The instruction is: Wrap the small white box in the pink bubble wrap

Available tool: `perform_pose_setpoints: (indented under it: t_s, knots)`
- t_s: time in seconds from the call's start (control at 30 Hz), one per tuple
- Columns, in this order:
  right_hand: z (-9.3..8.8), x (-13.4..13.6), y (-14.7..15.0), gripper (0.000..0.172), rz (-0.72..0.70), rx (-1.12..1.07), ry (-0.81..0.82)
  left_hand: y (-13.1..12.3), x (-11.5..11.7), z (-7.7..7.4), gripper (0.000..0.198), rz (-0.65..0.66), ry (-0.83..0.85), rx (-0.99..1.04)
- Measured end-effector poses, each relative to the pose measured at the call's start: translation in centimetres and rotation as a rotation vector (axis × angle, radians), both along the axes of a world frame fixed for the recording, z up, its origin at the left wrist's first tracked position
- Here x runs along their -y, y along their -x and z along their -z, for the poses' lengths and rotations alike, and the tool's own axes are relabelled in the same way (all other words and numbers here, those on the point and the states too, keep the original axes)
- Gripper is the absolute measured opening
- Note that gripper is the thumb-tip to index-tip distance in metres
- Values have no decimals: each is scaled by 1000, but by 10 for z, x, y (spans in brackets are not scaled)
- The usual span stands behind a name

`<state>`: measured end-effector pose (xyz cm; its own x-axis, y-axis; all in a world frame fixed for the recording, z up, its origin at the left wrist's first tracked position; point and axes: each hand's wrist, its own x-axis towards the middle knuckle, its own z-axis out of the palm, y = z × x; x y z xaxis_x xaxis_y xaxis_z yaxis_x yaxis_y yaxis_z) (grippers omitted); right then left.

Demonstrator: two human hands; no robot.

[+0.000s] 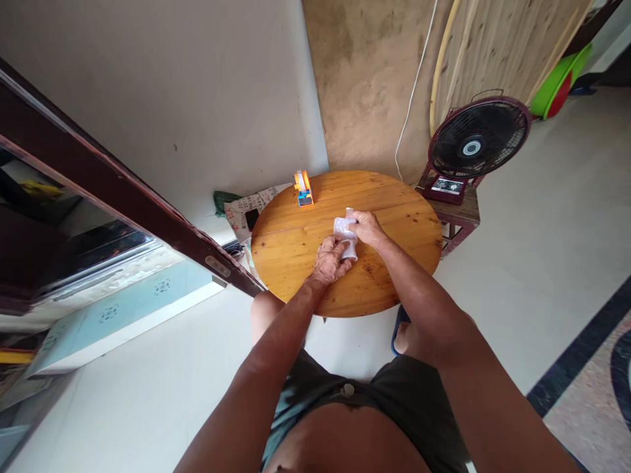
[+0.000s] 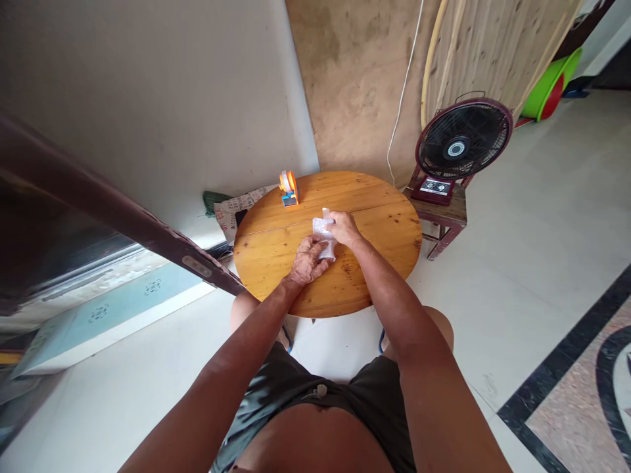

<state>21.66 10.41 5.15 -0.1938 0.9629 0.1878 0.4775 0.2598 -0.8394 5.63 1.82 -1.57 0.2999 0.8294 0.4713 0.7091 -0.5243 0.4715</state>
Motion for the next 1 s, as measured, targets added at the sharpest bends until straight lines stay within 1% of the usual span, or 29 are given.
perform_pose_setpoints:
  t_s: [0.17,0.27,0.37,0.47,0.57,0.63,0.7,0.83,1.0]
  knots:
    - [-11,7,-1,19,-22,21,-85,0,-2,4,50,-14,-41,49]
    - [-13,13,-1,21,-47,66,-146,0,-1,2,49,-33,-80,19]
    - [-12,18,-2,22,-68,94,-191,0,2,-1,49,-30,-103,-32]
    - [-9,25,-5,22,-82,106,-248,0,8,-7,51,-27,-96,-95]
    - [-5,34,-8,20,-149,105,-330,-1,15,-12,54,-47,-67,-160]
    - [-3,41,-10,20,-174,104,-384,-2,19,-15,52,-67,-54,-199]
    - [1,48,-10,21,-168,104,-434,-2,22,-17,48,-90,-56,-237]
    - [12,58,-9,21,-160,102,-528,-3,26,-17,40,-107,-104,-284]
    - [26,68,-11,28,-163,97,-601,-1,33,-14,35,-78,-138,-260]
